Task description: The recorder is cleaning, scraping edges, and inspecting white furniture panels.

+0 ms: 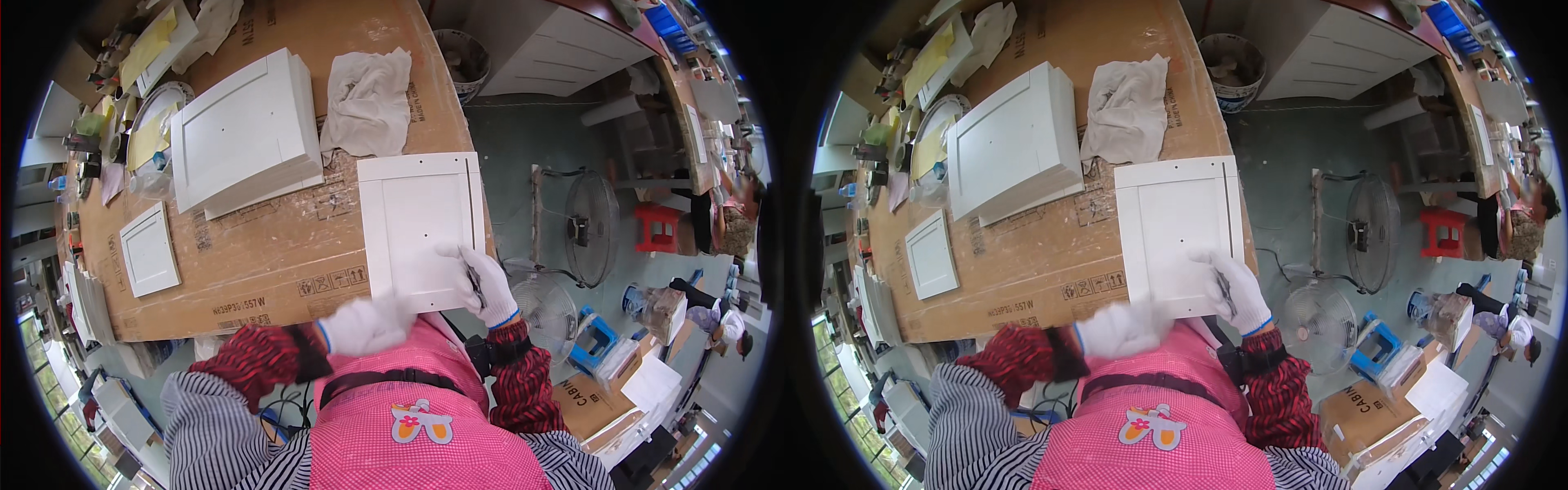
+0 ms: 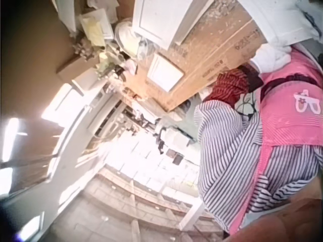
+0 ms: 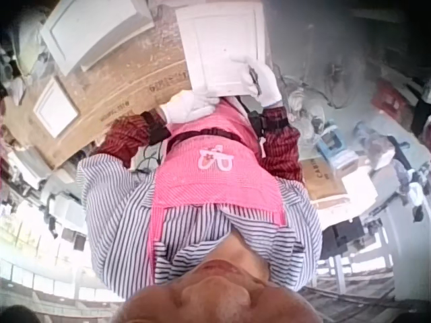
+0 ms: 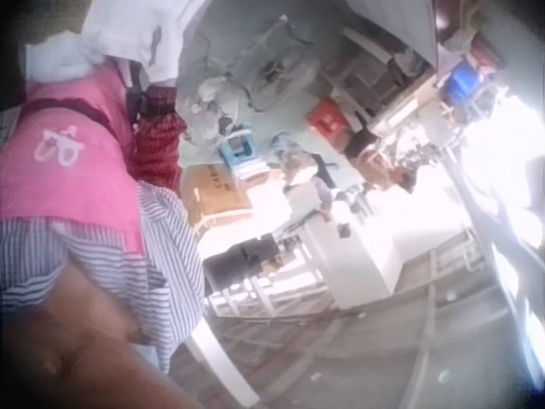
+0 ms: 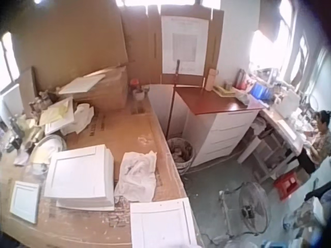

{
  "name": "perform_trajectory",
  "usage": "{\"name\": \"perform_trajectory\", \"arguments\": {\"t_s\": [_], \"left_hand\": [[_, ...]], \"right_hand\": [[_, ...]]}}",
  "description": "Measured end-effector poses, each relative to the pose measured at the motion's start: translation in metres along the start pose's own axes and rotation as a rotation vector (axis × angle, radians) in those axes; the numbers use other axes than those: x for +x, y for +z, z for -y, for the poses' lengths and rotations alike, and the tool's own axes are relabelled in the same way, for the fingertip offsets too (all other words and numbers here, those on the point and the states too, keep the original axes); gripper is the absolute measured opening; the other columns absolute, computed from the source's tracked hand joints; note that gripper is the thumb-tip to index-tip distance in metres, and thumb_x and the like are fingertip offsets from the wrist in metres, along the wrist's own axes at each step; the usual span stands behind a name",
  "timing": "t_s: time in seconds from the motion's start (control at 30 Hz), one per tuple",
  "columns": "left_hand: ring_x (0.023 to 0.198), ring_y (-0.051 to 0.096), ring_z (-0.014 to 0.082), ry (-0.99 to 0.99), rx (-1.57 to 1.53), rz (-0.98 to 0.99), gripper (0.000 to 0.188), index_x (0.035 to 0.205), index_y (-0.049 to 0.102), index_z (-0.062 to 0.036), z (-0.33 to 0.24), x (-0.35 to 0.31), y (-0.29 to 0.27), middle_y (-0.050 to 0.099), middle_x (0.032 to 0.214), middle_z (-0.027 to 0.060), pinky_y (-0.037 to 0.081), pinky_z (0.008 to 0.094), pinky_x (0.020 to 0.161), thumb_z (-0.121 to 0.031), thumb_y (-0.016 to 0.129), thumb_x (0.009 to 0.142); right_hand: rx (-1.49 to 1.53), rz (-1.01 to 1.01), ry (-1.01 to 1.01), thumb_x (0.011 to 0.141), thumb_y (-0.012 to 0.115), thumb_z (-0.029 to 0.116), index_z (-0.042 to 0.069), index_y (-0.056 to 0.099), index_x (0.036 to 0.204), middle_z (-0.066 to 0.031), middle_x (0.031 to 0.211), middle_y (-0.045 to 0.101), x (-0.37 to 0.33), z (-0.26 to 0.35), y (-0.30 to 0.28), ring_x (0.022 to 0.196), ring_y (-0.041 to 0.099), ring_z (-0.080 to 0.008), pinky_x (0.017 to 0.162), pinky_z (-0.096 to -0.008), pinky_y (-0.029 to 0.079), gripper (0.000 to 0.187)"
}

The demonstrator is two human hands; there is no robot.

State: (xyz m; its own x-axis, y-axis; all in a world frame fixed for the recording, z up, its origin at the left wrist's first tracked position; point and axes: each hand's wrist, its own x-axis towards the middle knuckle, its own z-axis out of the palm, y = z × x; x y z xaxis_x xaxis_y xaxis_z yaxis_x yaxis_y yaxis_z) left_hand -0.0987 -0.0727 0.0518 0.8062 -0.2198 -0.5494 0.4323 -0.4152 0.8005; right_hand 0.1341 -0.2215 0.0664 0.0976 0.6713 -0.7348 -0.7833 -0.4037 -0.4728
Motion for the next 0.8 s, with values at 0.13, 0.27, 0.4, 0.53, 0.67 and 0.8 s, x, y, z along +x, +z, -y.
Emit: {"name": "perform_trajectory", "arguments": {"t_s": [0.13,0.27,0.4,0.53,0.67,0.8], "left_hand": [[0.094,0.075,0.0249,-0.333,-0.76,-0.171,0.04,0.092,0.082,-0.0116,-0.01,-0.044,-0.004,0.078,0.089,0.0101,0.058,0.0352,0.085,-0.047,0.065,0.099],[0.107,0.073,0.0266,-0.374,-0.018,-0.999,0.034,0.118,0.075,-0.0094,0.012,0.004,-0.046,0.075,0.114,0.0111,0.057,0.0365,0.091,-0.036,0.068,0.097],[0.144,0.048,0.0372,-0.174,0.517,-1.257,0.055,0.149,0.054,-0.0097,0.084,0.069,-0.072,0.05,0.157,0.0166,0.036,0.0501,0.12,-0.037,0.057,0.101],[0.155,0.034,0.0347,-0.251,0.565,-1.192,0.061,0.159,0.042,-0.0116,0.083,0.088,-0.072,0.035,0.169,0.0162,0.021,0.0547,0.128,-0.035,0.049,0.103],[0.154,0.037,0.0318,-0.232,0.527,-1.214,0.058,0.156,0.048,-0.0108,0.085,0.082,-0.072,0.038,0.168,0.0147,0.019,0.0541,0.129,-0.032,0.051,0.102],[0.152,0.04,0.0324,-0.214,0.535,-1.256,0.056,0.153,0.051,-0.0108,0.083,0.083,-0.073,0.042,0.165,0.015,0.022,0.0543,0.128,-0.028,0.055,0.1]], "right_hand": [[-0.275,-0.255,-0.119,0.104,0.06,0.034,0.007,0.073,0.114,0.003,0.069,0.059,0.039,0.0,-0.002,0.05,0.049,-0.0022,0.043,-0.0209,0.034,0.031],[-0.86,-0.438,-0.466,0.103,0.061,0.03,0.005,0.072,0.126,-0.007,0.081,0.068,0.077,0.005,0.01,0.076,0.067,-0.0192,0.071,-0.0339,0.054,0.036],[-1.397,-0.264,-0.747,0.097,0.065,0.026,0.022,0.074,0.127,-0.0141,0.1,0.068,0.118,0.012,0.027,0.091,0.067,-0.0377,0.08,-0.0449,0.055,0.031],[-1.618,-0.184,-0.902,0.095,0.067,0.02,0.022,0.075,0.124,-0.0131,0.093,0.064,0.13,0.02,0.024,0.087,0.065,-0.0348,0.075,-0.0458,0.053,0.03],[-1.701,-0.076,-0.927,0.091,0.071,0.016,0.021,0.076,0.125,-0.0123,0.088,0.061,0.128,0.022,0.027,0.084,0.063,-0.0339,0.073,-0.0452,0.052,0.034],[-1.688,-0.097,-0.966,0.091,0.071,0.016,0.021,0.076,0.124,-0.0119,0.089,0.06,0.129,0.021,0.027,0.086,0.063,-0.0337,0.073,-0.0453,0.052,0.034]]}}
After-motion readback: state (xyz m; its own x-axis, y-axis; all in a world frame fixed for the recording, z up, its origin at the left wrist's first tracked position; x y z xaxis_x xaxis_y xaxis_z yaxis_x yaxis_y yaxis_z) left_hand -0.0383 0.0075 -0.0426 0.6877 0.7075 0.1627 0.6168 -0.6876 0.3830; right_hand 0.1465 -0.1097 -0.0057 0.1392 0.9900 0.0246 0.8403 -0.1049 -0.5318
